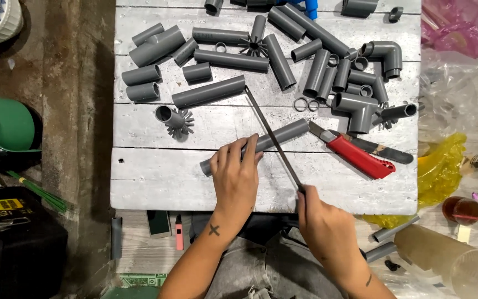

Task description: A person uses a handheld hacksaw blade to manually cut through a grey PVC pipe on a wooden board.

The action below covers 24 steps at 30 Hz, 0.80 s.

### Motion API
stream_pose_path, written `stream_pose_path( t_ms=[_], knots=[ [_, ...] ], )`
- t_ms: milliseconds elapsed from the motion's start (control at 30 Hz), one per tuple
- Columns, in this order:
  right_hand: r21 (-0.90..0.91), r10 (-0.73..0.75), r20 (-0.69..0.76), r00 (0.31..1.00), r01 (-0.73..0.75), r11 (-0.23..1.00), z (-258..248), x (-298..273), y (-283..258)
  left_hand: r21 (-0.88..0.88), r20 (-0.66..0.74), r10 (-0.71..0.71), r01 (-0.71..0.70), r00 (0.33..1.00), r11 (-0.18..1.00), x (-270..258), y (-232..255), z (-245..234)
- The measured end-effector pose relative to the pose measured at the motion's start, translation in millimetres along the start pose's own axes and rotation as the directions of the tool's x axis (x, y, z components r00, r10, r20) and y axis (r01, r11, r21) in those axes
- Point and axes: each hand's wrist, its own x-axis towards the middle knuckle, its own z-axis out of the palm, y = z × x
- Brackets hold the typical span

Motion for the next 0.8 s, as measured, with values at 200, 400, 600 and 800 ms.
stream_pose_path(
  t_ms=[200, 400, 600, 800],
  knots=[
    [-0.167, -0.115, -0.008, 0.993, 0.112, 0.979, 9, -2, -6, 0.013, -0.009, 0.016, -0.016, 1.000, 1.000, -2, -1, 0],
    [-0.063, -0.016, 0.163, 0.987, 0.027, 0.998, 20, -3, -6, 0.060, -0.038, -0.004, 0.006, 0.999, 0.998, -2, 0, -3],
    [-0.092, 0.091, 0.510, 0.855, -0.051, 0.994, 31, -3, -6, 0.090, -0.007, -0.012, 0.013, 1.000, 0.996, -4, -1, 0],
    [-0.089, 0.086, 0.486, 0.870, -0.048, 0.995, 27, -6, -7, 0.087, -0.027, -0.023, 0.025, 0.999, 0.996, -2, 0, 0]
  ],
)
